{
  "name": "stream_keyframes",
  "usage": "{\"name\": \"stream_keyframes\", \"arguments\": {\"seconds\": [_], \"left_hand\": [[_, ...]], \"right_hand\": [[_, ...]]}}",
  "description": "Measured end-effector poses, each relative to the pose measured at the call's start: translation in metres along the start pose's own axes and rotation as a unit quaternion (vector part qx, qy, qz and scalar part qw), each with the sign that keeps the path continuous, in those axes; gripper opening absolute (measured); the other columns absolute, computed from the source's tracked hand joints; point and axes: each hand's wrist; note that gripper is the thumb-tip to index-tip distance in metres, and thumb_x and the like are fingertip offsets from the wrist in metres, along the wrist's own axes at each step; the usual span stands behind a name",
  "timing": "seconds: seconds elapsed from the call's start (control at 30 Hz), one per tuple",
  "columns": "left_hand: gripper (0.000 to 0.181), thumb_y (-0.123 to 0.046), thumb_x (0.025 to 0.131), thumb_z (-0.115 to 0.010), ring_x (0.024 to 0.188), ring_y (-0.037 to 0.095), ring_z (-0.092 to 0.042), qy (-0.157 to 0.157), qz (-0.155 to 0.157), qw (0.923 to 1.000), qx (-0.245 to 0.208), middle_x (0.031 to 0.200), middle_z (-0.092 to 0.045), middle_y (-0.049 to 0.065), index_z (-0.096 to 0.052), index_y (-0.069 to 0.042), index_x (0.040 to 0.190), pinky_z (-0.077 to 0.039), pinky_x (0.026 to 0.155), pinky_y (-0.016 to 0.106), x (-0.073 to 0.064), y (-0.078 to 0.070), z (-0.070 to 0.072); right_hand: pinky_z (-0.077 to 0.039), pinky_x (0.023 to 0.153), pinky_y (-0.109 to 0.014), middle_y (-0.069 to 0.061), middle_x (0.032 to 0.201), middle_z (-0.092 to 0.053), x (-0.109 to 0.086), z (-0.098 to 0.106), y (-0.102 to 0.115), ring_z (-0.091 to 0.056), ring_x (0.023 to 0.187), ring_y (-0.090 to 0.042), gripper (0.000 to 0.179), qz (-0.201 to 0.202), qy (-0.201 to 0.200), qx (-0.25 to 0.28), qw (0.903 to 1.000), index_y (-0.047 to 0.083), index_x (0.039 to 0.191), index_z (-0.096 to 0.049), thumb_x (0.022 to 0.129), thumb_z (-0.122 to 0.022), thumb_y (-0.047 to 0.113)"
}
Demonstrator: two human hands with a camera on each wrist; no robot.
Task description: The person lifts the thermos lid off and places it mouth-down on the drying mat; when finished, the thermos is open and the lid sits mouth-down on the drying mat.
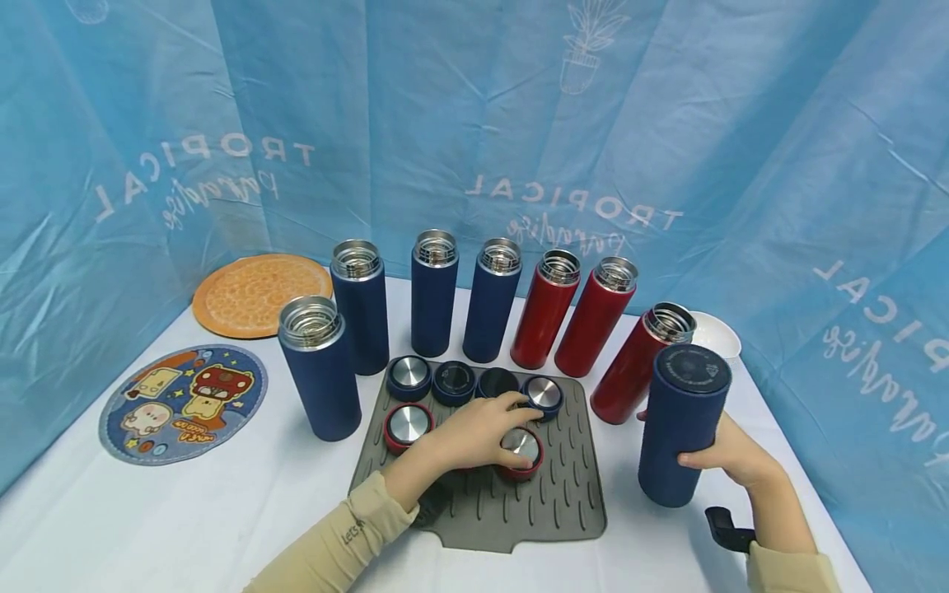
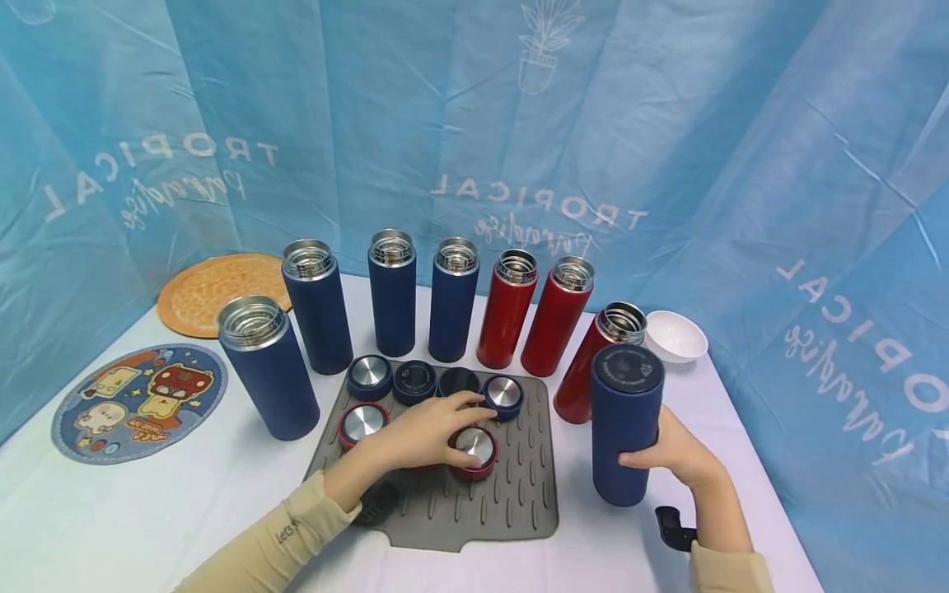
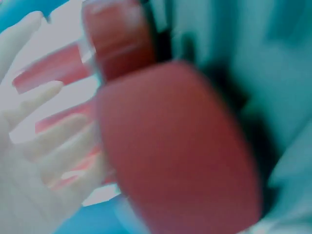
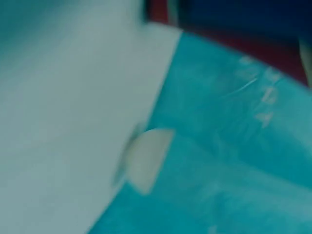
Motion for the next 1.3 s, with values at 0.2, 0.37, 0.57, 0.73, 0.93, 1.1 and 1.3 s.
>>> {"name": "stream_keyframes", "arguments": {"seconds": [0.2,0.37,0.57,0.73,0.93,1.1,1.3], "left_hand": [[0.072,-0.039,0.075,-0.075,0.125,0.018,-0.043,-0.069,-0.028,0.9882,-0.134,0.140,-0.040,0.001,-0.044,-0.023,0.138,-0.043,0.096,0.041,-0.011,0.010,0.026],[0.083,-0.025,0.069,-0.082,0.124,0.016,-0.044,-0.117,-0.070,0.9632,-0.232,0.140,-0.038,0.001,-0.039,-0.021,0.140,-0.042,0.097,0.044,-0.017,0.019,0.034],[0.081,-0.017,0.068,-0.082,0.122,0.020,-0.045,-0.132,-0.114,0.9452,-0.276,0.140,-0.038,0.005,-0.042,-0.014,0.139,-0.047,0.092,0.036,-0.020,0.025,0.032],[0.066,-0.014,0.066,-0.083,0.111,0.020,-0.052,-0.159,-0.114,0.9439,-0.266,0.124,-0.050,0.006,-0.056,-0.013,0.126,-0.052,0.081,0.027,-0.023,0.029,0.032],[0.064,-0.010,0.060,-0.086,0.103,0.024,-0.056,-0.189,-0.126,0.9406,-0.252,0.111,-0.052,0.007,-0.060,-0.011,0.118,-0.054,0.075,0.027,-0.027,0.034,0.034],[0.064,-0.008,0.059,-0.086,0.103,0.023,-0.056,-0.187,-0.099,0.9355,-0.283,0.110,-0.053,0.006,-0.061,-0.012,0.118,-0.054,0.075,0.029,-0.026,0.036,0.035],[0.063,-0.015,0.061,-0.085,0.095,0.020,-0.053,-0.180,-0.004,0.9245,-0.336,0.112,-0.054,0.001,-0.060,-0.020,0.119,-0.054,0.072,0.027,-0.025,0.035,0.035]], "right_hand": [[-0.050,0.076,-0.046,-0.003,0.114,-0.057,0.023,-0.036,0.016,-0.054,0.100,-0.025,0.080,-0.038,-0.057,-0.180,0.9812,0.016,0.132,-0.043,0.061,-0.079,0.016],[-0.051,0.076,-0.051,-0.004,0.112,-0.062,0.043,-0.066,0.023,-0.058,0.096,-0.027,0.080,-0.008,-0.089,-0.326,0.9412,0.020,0.127,-0.050,0.055,-0.085,0.029],[-0.052,0.077,-0.046,0.000,0.113,-0.063,0.063,-0.089,0.028,-0.060,0.095,-0.021,0.088,0.038,-0.078,-0.432,0.8974,0.025,0.132,-0.049,0.052,-0.085,0.038],[-0.052,0.079,-0.046,-0.002,0.114,-0.063,0.073,-0.101,0.028,-0.061,0.097,-0.022,0.090,0.061,-0.068,-0.471,0.8773,0.027,0.132,-0.049,0.050,-0.086,0.042],[-0.051,0.080,-0.046,-0.005,0.109,-0.063,0.078,-0.109,0.028,-0.061,0.093,-0.024,0.094,0.085,-0.089,-0.522,0.8441,0.025,0.131,-0.050,0.046,-0.088,0.041],[-0.052,0.079,-0.046,-0.007,0.106,-0.063,0.080,-0.113,0.027,-0.061,0.091,-0.026,0.093,0.122,-0.117,-0.544,0.8221,0.022,0.129,-0.052,0.046,-0.088,0.042],[-0.052,0.078,-0.045,-0.010,0.103,-0.063,0.082,-0.115,0.025,-0.061,0.088,-0.029,0.092,0.161,-0.152,-0.583,0.7821,0.020,0.129,-0.052,0.048,-0.087,0.045]]}}
Point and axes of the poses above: each hand's wrist, its own x-axis towards the middle knuckle, its own z-axis out of the back of the hand, y = z × x
